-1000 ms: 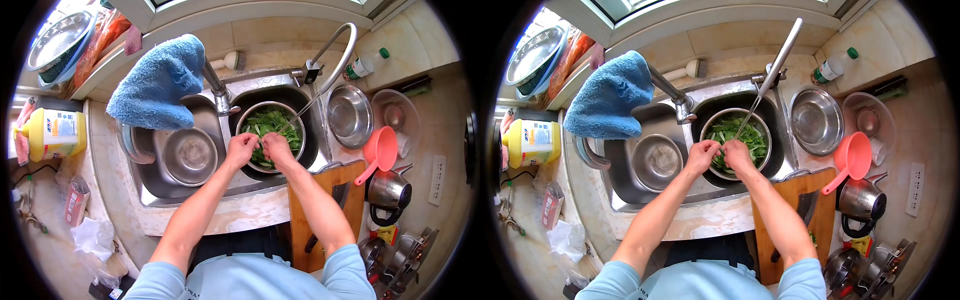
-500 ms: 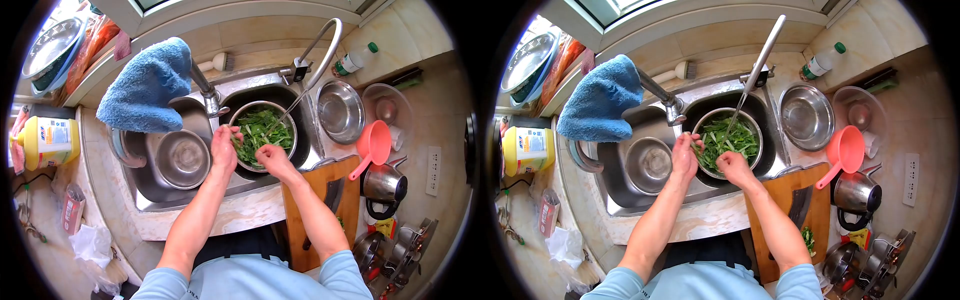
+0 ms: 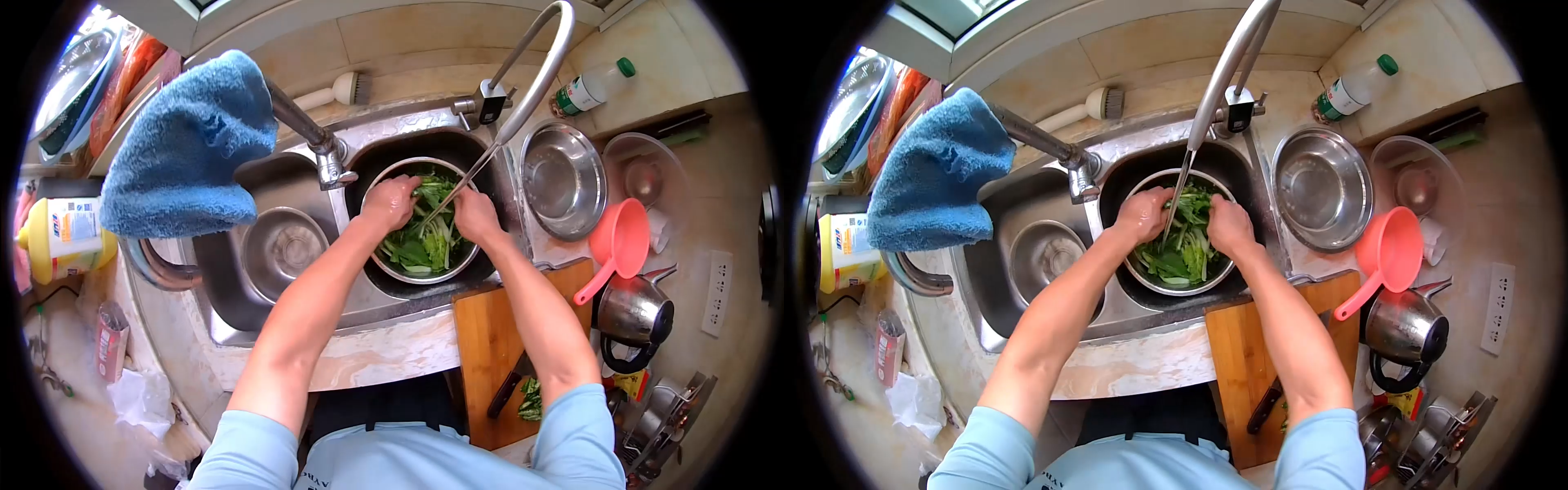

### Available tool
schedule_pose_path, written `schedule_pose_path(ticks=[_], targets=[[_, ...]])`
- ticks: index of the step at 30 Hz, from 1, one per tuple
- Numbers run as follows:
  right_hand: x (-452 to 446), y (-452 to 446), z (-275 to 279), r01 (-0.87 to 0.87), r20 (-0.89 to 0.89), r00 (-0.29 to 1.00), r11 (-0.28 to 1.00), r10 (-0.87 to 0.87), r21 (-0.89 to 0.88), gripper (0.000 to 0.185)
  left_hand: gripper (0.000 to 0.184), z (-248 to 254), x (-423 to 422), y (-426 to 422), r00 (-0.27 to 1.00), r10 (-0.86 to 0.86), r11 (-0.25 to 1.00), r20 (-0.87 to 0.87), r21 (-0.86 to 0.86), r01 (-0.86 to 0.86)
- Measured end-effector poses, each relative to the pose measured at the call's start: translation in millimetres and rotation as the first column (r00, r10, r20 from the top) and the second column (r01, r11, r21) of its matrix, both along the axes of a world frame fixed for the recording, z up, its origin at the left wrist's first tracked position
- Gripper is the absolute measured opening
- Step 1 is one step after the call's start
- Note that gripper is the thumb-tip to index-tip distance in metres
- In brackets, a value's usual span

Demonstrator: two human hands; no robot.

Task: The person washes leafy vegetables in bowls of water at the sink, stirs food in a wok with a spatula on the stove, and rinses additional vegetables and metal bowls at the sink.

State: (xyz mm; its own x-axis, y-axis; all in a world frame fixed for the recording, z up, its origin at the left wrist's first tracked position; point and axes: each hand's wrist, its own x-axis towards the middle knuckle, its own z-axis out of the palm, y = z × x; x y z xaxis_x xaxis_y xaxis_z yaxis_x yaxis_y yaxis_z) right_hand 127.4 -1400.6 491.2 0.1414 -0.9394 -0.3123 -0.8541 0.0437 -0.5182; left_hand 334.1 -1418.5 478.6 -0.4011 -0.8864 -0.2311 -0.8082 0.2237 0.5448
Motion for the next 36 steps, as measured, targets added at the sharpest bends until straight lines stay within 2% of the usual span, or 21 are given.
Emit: schedule_pose_path(ticks=[1, 4, 5, 6, 8, 11, 12, 14, 17, 20, 21, 22, 23, 24, 25, 26, 28, 29, 32, 33, 36], targets=[[-5, 4, 5, -0.054, -0.029, 0.998, 0.998, 0.054, 0.03, 0.019, 0.045, 8, 3, 1, 1.0, 0.0, 0.999, 0.028, 0.053, -0.002], [-2, 30, 13, -0.23, -0.097, 0.967, 0.97, 0.238, 0.079, 0.041, 0.055, 23, -1, 37, 0.923, -0.126, 0.955, 0.363, -0.209, 0.212], [6, 34, 23, -0.283, -0.139, 0.938, 0.932, 0.318, 0.224, 0.06, 0.061, 38, -8, 51, 0.834, -0.236, 0.949, 0.499, -0.067, 0.308], [14, 37, 20, -0.334, -0.164, 0.912, 0.912, 0.376, 0.236, 0.071, 0.058, 31, -10, 60, 0.863, -0.259, 0.953, 0.434, -0.032, 0.302], [22, 34, 1, -0.351, -0.164, 0.901, 0.898, 0.401, 0.266, 0.062, 0.056, 6, -15, 60, 0.917, -0.192, 0.981, 0.35, 0.071, 0.179], [7, 11, -38, -0.238, -0.041, 0.968, 0.961, 0.246, 0.141, 0.046, 0.051, -12, -19, 24, 0.982, 0.048, 0.969, 0.185, 0.228, -0.091], [7, 10, -32, -0.094, 0.049, 0.995, 0.995, 0.092, 0.038, 0.038, 0.044, -15, -13, 20, 0.994, 0.078, 0.987, 0.072, 0.133, -0.087], [9, 12, 1, 0.108, 0.117, 0.987, 0.994, -0.11, 0.026, 0.037, 0.049, 2, -7, 10, 0.977, 0.211, 0.971, 0.016, 0.114, -0.212], [2, 22, 23, 0.191, 0.17, 0.965, 0.979, -0.2, 0.069, 0.038, 0.057, 20, 9, 10, 0.921, 0.372, 0.905, -0.116, 0.265, -0.332], [-1, 32, 16, -0.036, 0.303, 0.951, 0.997, 0.054, -0.065, 0.039, 0.07, 24, 12, 34, 0.97, 0.225, 0.936, -0.089, 0.295, -0.19], [1, 37, 5, -0.139, 0.192, 0.968, 0.982, 0.162, -0.128, 0.043, 0.078, 44, 3, 42, 0.989, 0.098, 0.964, 0.107, 0.238, -0.122], [11, 38, 14, -0.23, -0.011, 0.973, 0.972, 0.229, -0.057, 0.058, 0.088, 63, -11, 51, 0.952, -0.024, 0.98, 0.304, 0.196, -0.037], [19, 39, 14, -0.295, -0.158, 0.945, 0.955, 0.288, -0.023, 0.069, 0.103, 47, -19, 62, 0.901, -0.091, 0.995, 0.425, 0.084, 0.061], [24, 38, 12, -0.352, -0.3, 0.891, 0.936, 0.341, 0.019, 0.082, 0.095, 38, -25, 69, 0.894, -0.058, 0.996, 0.444, -0.036, 0.083], [25, 36, 3, -0.419, -0.421, 0.803, 0.902, 0.422, 0.105, 0.09, 0.094, 13, -28, 72, 0.878, -0.024, 0.987, 0.479, -0.131, 0.098], [28, 33, -4, -0.473, -0.484, 0.732, 0.869, 0.479, 0.146, 0.092, 0.094, -12, -29, 74, 0.86, 0.011, 0.969, 0.51, -0.216, 0.116], [32, 28, -21, -0.567, -0.586, 0.56, 0.787, 0.585, 0.244, 0.095, 0.082, -34, -32, 64, 0.843, -0.064, 0.986, 0.534, -0.096, 0.135], [29, 29, -31, -0.595, -0.623, 0.503, 0.763, 0.599, 0.253, 0.09, 0.076, -44, -32, 66, 0.835, -0.111, 0.989, 0.539, -0.025, 0.148], [17, 32, -66, -0.615, -0.603, 0.521, 0.756, 0.604, 0.225, 0.082, 0.066, -44, -30, 57, 0.869, -0.139, 0.985, 0.474, 0.16, 0.07], [20, 26, -46, -0.618, -0.509, 0.543, 0.728, 0.668, 0.296, 0.067, 0.062, -33, -25, 54, 0.886, -0.158, 0.982, 0.436, 0.164, 0.094], [26, 28, -21, -0.406, -0.23, 0.88, 0.91, 0.415, 0.088, 0.055, 0.052, -1, -10, 40, 0.918, -0.236, 0.967, 0.318, 0.168, 0.191]])
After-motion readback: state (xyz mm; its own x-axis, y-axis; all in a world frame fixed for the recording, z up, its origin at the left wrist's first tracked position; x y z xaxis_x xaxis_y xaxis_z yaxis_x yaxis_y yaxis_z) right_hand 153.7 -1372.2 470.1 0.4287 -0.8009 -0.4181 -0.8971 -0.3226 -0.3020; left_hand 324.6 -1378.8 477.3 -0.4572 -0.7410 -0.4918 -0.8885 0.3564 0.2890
